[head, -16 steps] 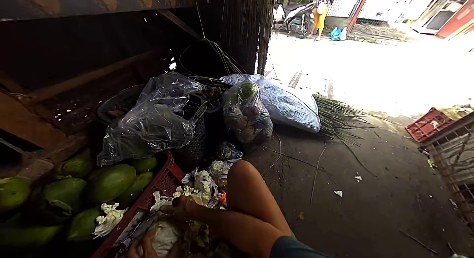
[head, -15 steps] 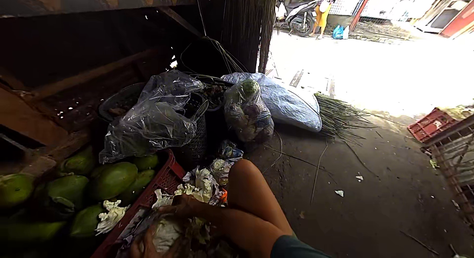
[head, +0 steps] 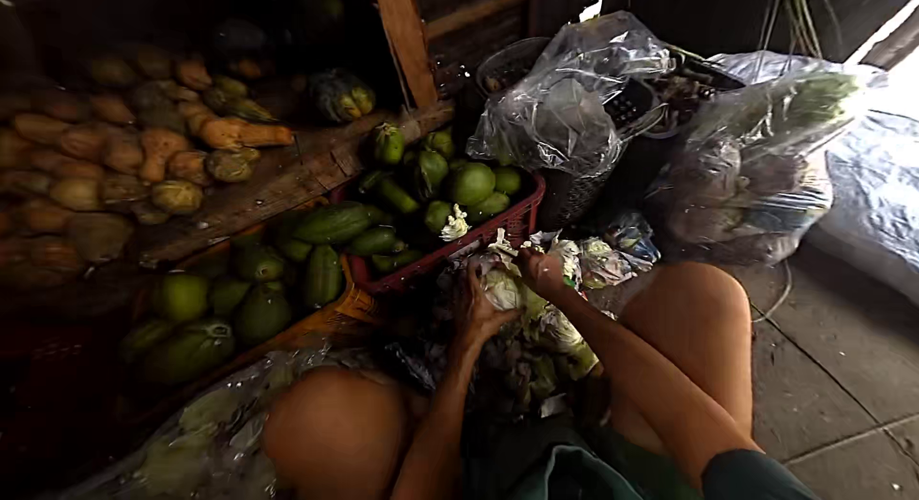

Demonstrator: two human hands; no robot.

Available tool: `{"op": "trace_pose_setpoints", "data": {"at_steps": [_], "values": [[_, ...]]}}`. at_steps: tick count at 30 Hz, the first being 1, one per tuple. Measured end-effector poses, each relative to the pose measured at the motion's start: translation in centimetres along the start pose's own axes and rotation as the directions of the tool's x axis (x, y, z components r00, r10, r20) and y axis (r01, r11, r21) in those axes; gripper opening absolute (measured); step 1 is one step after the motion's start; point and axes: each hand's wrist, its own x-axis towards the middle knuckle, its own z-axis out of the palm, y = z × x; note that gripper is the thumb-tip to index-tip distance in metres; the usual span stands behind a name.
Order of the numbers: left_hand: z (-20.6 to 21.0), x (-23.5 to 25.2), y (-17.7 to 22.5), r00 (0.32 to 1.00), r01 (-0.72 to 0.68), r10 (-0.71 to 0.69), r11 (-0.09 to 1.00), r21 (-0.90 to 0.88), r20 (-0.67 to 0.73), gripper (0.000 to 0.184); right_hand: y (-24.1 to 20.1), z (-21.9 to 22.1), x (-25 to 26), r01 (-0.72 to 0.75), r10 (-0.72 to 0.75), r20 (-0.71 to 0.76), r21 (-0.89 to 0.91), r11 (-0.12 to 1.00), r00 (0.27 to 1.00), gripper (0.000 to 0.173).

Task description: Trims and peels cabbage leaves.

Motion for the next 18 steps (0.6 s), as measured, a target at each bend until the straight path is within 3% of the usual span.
{"op": "trace_pose_setpoints", "data": {"at_steps": [2, 4, 7, 9, 10, 13, 14, 18], "values": [[0.0, -0.1, -0.5, 0.999, -0.045, 0.045, 0.999, 0.009, 0.005, 0.142, 1.2, -0.6, 0.9, -0.195, 0.194, 0.017, 0.122, 0.973, 0.981, 0.040], [-0.7, -0.1, -1.4, 0.997, -0.076, 0.077, 0.996, -0.048, 0.020, 0.137, 2.3, -0.7, 1.5, -0.255, 0.260, 0.025, 0.302, 0.918, 0.965, 0.045], [-1.7, 0.1, -2.8, 0.999, -0.006, 0.014, 0.977, -0.212, 0.034, 0.133, 2.5, 0.1, 1.1, -0.164, 0.149, 0.074, 0.585, 0.794, 0.986, 0.045], [-1.5, 0.7, -4.6, 0.999, 0.041, -0.042, 0.923, -0.382, 0.005, 0.127, 1.2, 0.6, 0.1, -0.158, -0.009, 0.251, 0.636, 0.755, 0.968, 0.058], [-1.3, 0.9, -5.6, 0.997, 0.071, -0.080, 0.861, -0.504, 0.004, 0.117, 0.5, 1.0, -0.3, -0.152, -0.082, 0.330, 0.623, 0.767, 0.941, 0.068], [-1.0, 1.1, -7.3, 0.976, 0.187, -0.191, 0.489, -0.852, 0.105, 0.055, -1.0, 2.3, -0.9, -0.108, -0.150, 0.379, 0.582, 0.806, 0.913, 0.096], [-0.9, 1.0, -7.4, 0.963, 0.241, -0.213, 0.391, -0.888, 0.167, 0.055, -1.2, 2.5, -0.9, -0.104, -0.144, 0.363, 0.585, 0.804, 0.921, 0.097], [0.5, 0.3, -6.6, 0.940, 0.308, -0.229, 0.254, -0.917, 0.252, 0.069, -1.3, 2.8, -0.2, -0.142, -0.107, 0.331, 0.643, 0.753, 0.937, 0.089]]}}
